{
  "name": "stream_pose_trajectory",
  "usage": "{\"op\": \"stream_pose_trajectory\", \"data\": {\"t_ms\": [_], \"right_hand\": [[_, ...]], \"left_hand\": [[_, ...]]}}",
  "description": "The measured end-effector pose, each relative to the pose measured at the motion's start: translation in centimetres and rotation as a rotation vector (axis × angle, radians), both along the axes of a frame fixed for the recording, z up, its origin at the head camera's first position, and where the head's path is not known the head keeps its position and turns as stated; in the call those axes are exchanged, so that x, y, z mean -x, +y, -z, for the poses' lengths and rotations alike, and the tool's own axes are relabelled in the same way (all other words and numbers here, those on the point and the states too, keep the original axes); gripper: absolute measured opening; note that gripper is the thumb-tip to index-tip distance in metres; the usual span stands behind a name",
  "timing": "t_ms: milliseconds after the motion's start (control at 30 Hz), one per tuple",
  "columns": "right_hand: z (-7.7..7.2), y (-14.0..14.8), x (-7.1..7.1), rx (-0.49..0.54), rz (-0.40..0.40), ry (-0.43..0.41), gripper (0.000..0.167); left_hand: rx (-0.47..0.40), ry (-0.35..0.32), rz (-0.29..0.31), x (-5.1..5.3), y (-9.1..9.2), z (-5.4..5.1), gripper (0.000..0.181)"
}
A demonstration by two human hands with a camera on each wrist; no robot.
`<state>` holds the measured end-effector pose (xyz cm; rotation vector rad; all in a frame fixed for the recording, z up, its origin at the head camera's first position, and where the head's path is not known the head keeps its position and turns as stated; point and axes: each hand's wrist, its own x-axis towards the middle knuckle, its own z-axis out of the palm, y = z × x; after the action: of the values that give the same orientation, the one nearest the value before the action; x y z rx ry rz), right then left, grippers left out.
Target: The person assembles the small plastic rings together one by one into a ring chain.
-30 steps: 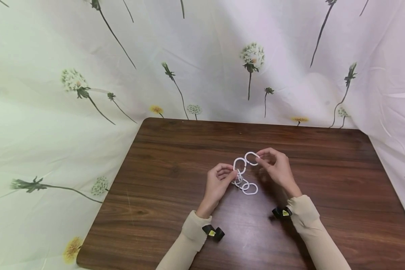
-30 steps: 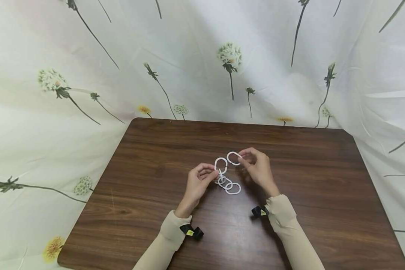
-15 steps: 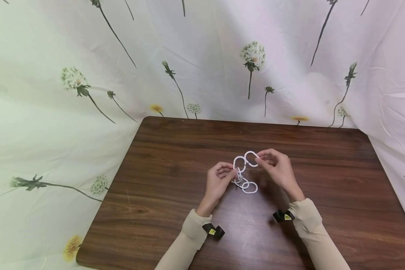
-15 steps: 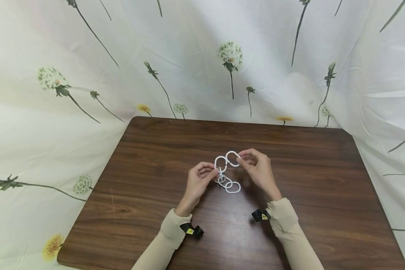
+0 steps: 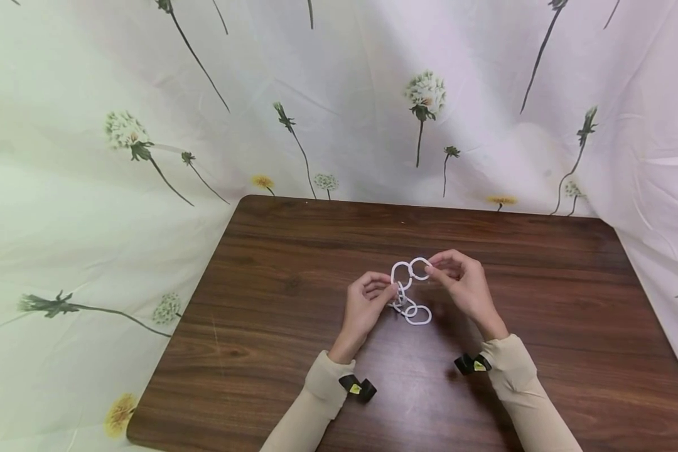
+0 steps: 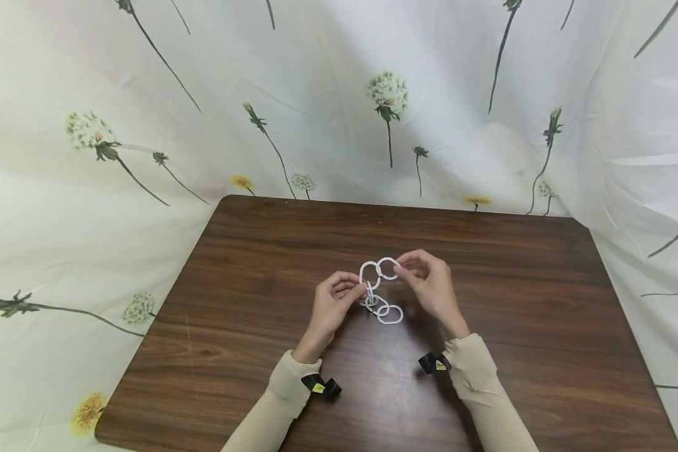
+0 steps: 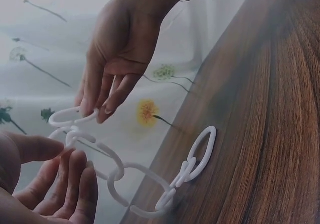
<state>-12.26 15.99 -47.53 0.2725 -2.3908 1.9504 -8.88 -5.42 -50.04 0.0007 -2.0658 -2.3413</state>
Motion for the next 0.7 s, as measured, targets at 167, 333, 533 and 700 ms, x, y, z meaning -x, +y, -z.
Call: {"op": "stream_pose_trajectory", "data": {"t_ms": [167,333,533,700], "right_hand": [[-0.11,-0.15,-0.12,0.0,-0.014,-0.012,0.018],[-0.06,-0.06,-0.14,-0.038,-0.018,0.02,0.02],[0.0,-0.06,-0.18,-0.102,0.017,0.06,0.019],[0.05,-0.12,-0.15,-0.113,0.029,0.07,0.017]], "left_hand": [[0.001,-0.01,-0.005,-0.15,-0.1,-0.13,0.021],[0.002,-0.013,0.0,-0.19,-0.22,-0.12,0.021],[-0.001,-0.024,0.005,-0.23,-0.21,-0.13,0.021],[-0.013,-0.033,0.004,-0.23,-0.17,-0.15,0.022]]}}
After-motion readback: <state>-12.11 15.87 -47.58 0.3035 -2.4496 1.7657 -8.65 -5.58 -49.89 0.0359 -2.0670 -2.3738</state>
